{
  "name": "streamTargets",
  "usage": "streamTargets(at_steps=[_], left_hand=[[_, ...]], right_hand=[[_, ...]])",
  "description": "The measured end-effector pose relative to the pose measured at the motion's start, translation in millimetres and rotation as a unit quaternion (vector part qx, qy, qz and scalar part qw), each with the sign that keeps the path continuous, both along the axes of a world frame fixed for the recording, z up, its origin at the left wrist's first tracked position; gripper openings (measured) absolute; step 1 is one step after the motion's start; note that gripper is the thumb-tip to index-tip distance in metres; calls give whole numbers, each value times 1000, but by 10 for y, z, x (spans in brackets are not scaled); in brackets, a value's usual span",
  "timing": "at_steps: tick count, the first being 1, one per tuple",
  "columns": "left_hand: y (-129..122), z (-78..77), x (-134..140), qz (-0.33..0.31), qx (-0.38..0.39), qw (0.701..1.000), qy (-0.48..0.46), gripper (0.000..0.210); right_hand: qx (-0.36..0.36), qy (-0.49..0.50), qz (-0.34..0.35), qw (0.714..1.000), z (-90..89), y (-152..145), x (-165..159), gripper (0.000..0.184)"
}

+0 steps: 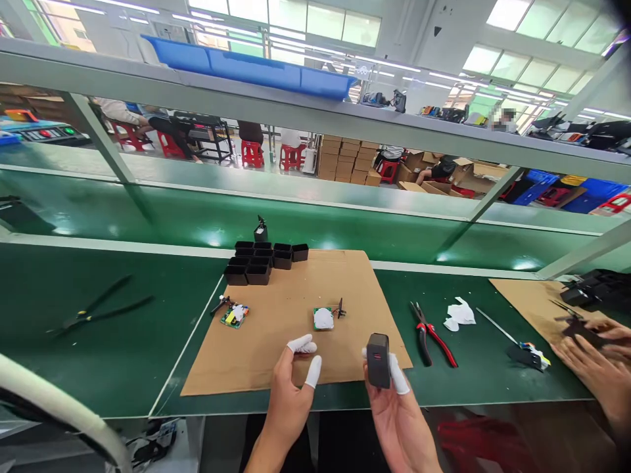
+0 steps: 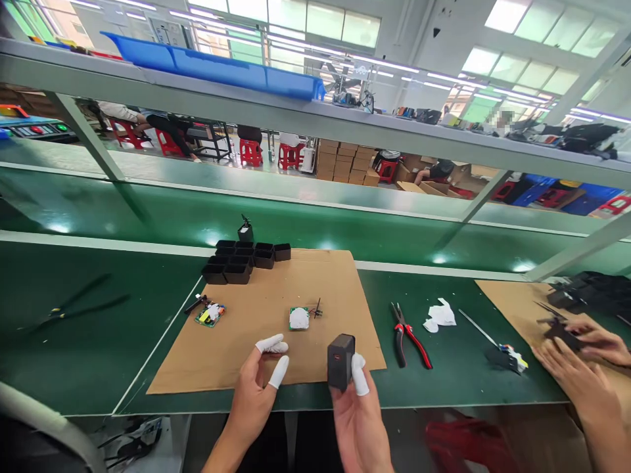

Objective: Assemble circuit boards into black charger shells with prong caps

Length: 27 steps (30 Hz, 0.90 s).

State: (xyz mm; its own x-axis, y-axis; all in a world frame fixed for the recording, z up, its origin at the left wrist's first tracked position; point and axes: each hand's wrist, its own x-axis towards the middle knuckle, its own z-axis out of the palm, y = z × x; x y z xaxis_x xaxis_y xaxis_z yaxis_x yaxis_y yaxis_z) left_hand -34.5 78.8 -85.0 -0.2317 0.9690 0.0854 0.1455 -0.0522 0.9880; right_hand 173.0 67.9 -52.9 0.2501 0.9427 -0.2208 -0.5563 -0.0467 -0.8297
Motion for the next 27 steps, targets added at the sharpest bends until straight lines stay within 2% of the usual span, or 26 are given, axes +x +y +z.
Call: streamTargets(at_steps=[2,4,12,17,23,27], left_hand=[[12,-2,1,0,0,1000,2,43],[24,-1,0,-2,-3,1000,3,42],[37,22,17,-2,1,1000,19,42],[38,36,22,1,3,1000,26,42],[35,12,14,-2,7,999,31,42],[34,20,17,-1,9,999,36,41]], right_hand=[[-13,105,54,993,72,-52,-40,37],[-15,160,71,984,141,-79,-95,34],[-45,218,29,974,277,-41,-219,28],[-51,206,24,977,291,-45,-218,24],[-46,159,20,986,217,-51,-240,26],[-32,79,-6,996,327,0,-212,31]])
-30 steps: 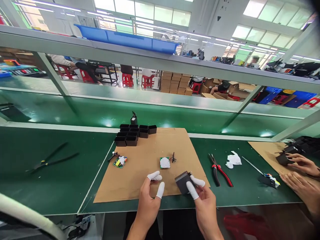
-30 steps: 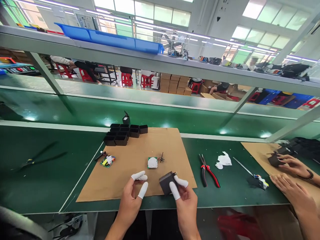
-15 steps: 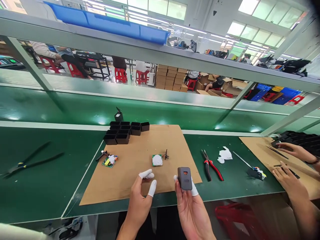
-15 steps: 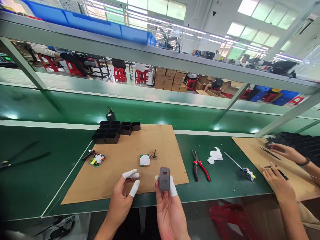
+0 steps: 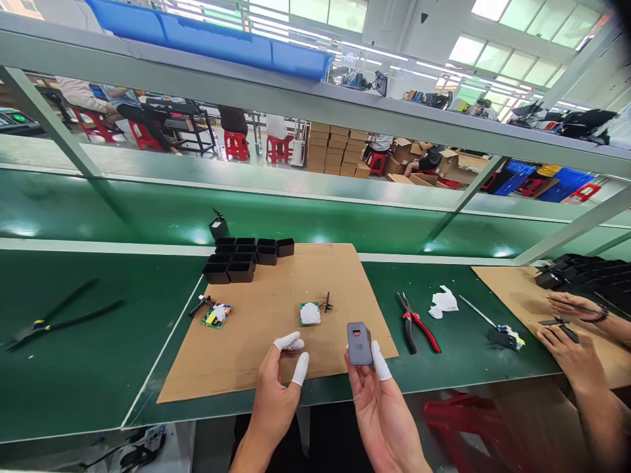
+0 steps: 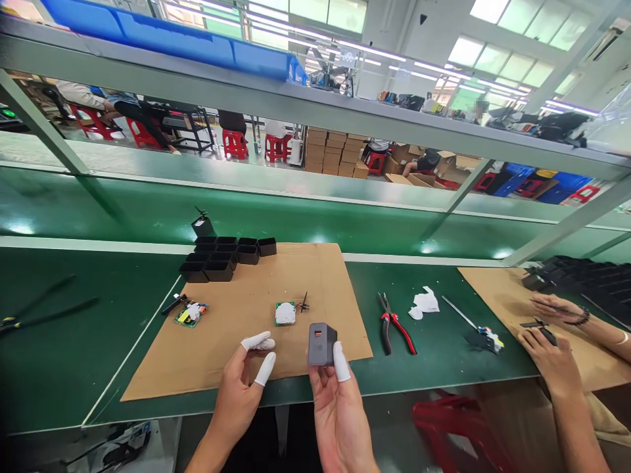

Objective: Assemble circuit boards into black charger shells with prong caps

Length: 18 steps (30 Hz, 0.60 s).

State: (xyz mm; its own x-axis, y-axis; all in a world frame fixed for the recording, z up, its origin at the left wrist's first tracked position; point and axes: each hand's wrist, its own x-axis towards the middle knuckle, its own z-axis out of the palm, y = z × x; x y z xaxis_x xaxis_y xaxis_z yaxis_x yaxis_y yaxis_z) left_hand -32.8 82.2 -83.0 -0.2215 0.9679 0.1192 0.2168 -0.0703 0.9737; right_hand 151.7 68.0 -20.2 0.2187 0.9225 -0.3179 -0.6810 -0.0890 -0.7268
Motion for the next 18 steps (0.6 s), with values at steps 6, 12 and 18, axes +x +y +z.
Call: streamTargets(at_steps=[6,12,18], left_hand=[[-22,55,4,-1,-2,1000,14,37],[-31,76,9,-1,-1,1000,25,35],[-19,66,2,-8,9,999,40,33]], right_hand=[[203,-383,-295,852,382,50,294,37],[296,-672,-54,677,-81,167,349,28],[265,-705,-6,657,-485,204,308,31]])
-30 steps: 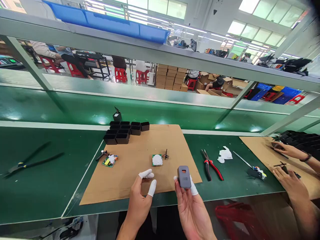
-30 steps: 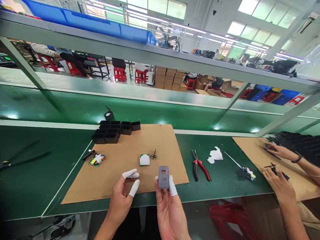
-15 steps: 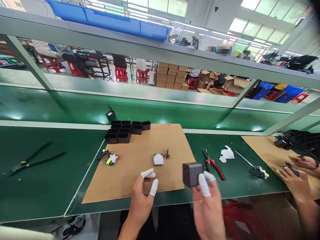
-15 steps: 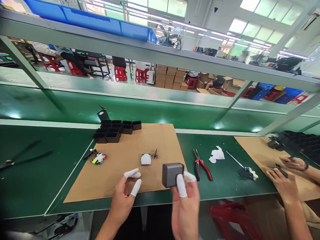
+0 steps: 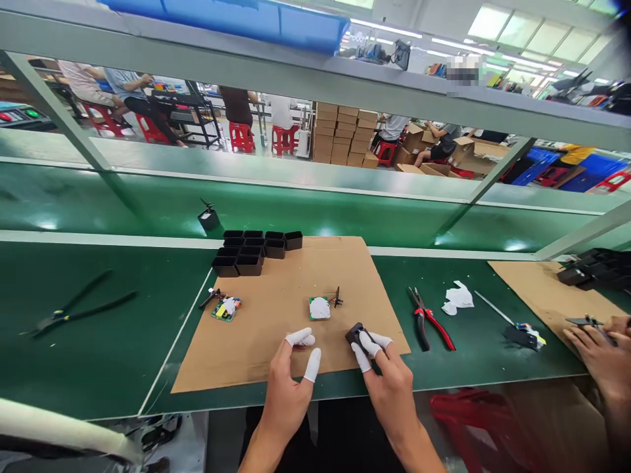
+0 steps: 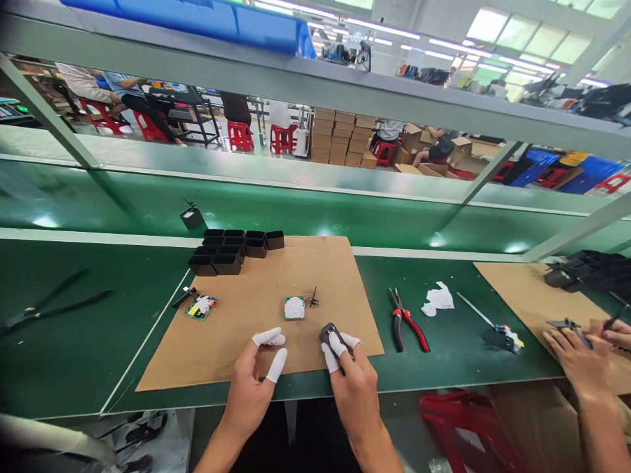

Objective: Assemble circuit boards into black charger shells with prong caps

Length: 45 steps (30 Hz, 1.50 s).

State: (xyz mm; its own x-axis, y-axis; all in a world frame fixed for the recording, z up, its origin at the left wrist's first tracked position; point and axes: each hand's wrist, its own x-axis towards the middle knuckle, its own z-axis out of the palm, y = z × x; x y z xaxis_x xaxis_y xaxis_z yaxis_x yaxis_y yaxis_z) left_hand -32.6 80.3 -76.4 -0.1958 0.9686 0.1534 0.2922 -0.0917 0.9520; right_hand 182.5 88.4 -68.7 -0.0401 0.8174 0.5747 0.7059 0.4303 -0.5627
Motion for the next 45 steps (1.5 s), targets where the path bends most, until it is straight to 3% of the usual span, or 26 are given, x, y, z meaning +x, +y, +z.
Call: streamTargets(at_steps=[5,8,11,13,15,17,21,23,25,27,28,31,34,39,45], left_hand=[[-2,51,5,5,10,1000,6,32],[-7,79,10,4,12,1000,11,29],[-7,88,10,0,11,1000,13,28],[-8,87,11,0,10,1000,12,28],[-10,84,12,-2,10,1000,12,27],[-12,81,16,-1,10,1000,13,27],[-6,68,20,-9,8,1000,24,26],[-1,61,19,-12,10,999,30,24],[4,60,17,-8,12,999,32,24],[7,64,20,-5,13,999,32,23],[9,67,23,-4,14,999,32,22],[17,70,39,1,14,999,29,20],[26,53,50,9,11,1000,24,21],[31,8,47,3,26,999,23,21],[38,-12,64,-2,25,999,22,21]], right_hand=[[11,35,3,999,142,12,8,24],[24,90,-6,996,411,10,52,22],[83,152,-24,985,735,-8,110,29],[109,160,-24,981,832,-16,115,32],[79,128,-11,989,746,-16,82,32],[25,80,1,997,496,-16,29,28],[-19,52,-15,998,-28,-24,-41,30],[-48,75,-13,996,-97,-14,-46,28],[-98,144,-18,984,-25,4,-56,23],[-160,293,-47,941,123,4,-96,27],[-193,385,-58,900,204,-13,-130,32],[-269,617,-51,738,402,-133,-263,39],[-302,708,-2,638,510,-283,-381,38],[-375,747,66,545,654,-378,-427,30],[-397,763,69,506,843,-423,-433,31]])
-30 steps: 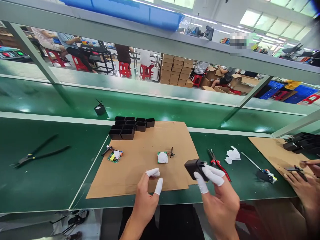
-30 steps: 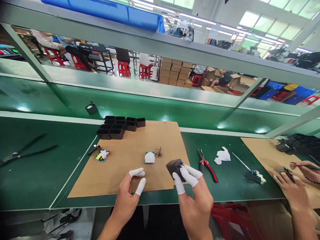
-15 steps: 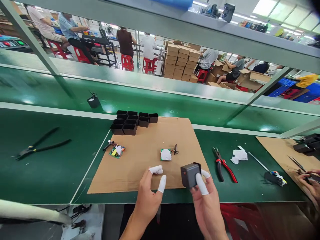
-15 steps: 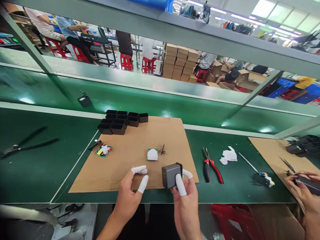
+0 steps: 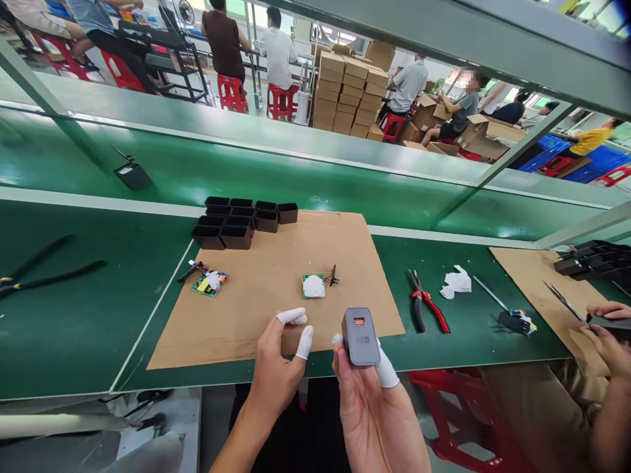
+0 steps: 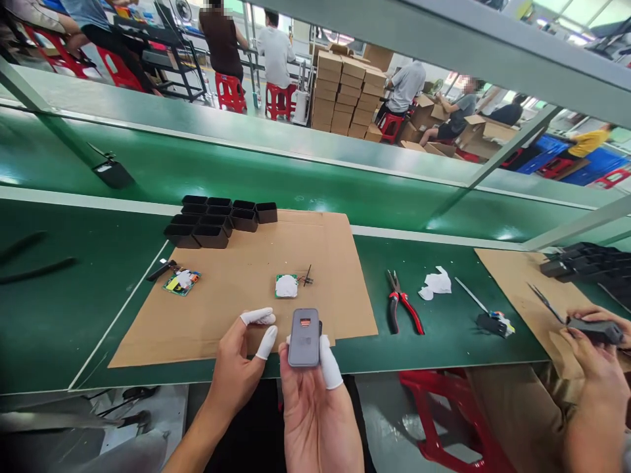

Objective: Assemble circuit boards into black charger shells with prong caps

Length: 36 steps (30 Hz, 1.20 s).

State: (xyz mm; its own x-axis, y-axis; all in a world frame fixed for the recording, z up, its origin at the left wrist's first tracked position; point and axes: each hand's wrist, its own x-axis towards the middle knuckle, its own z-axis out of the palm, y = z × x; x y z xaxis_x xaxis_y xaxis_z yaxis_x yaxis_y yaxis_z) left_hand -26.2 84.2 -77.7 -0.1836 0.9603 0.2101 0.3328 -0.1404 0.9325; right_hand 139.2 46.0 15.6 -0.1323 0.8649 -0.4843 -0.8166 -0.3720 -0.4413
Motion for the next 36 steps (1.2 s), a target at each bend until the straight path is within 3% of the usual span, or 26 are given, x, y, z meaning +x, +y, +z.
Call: streamTargets(at_steps=[8,13,16,18,19,22,24,28,31,33,36], left_hand=[[1,18,1,-12,1,1000,-3,21],[-4,31,2,-15,-1,1000,-1,20],[-11,45,9,-11,-3,1000,1,20],[-19,61,11,-8,-3,1000,5,19],[-23,71,11,-7,-1,1000,7,18],[-33,102,9,-6,3,1000,14,18],[-36,115,9,-5,4,1000,16,17],[-32,115,14,-1,7,1000,22,17],[-25,118,15,1,12,1000,26,16],[-22,135,9,1,18,999,30,16],[-35,169,-8,-7,34,999,39,16]], right_hand=[[-51,10,-36,998,123,-139,-51,25],[6,-44,-14,999,102,-89,-49,33],[26,-126,-54,990,198,-5,-62,36],[68,-238,-127,961,270,46,-29,37],[99,-312,-178,928,287,66,5,40],[191,-514,-291,784,196,117,142,52],[213,-590,-263,733,6,164,216,53],[202,-655,-70,725,-481,290,246,49],[208,-685,-24,698,-689,345,228,45],[202,-681,-26,703,-720,350,222,52],[170,-627,-51,758,-692,328,192,65]])
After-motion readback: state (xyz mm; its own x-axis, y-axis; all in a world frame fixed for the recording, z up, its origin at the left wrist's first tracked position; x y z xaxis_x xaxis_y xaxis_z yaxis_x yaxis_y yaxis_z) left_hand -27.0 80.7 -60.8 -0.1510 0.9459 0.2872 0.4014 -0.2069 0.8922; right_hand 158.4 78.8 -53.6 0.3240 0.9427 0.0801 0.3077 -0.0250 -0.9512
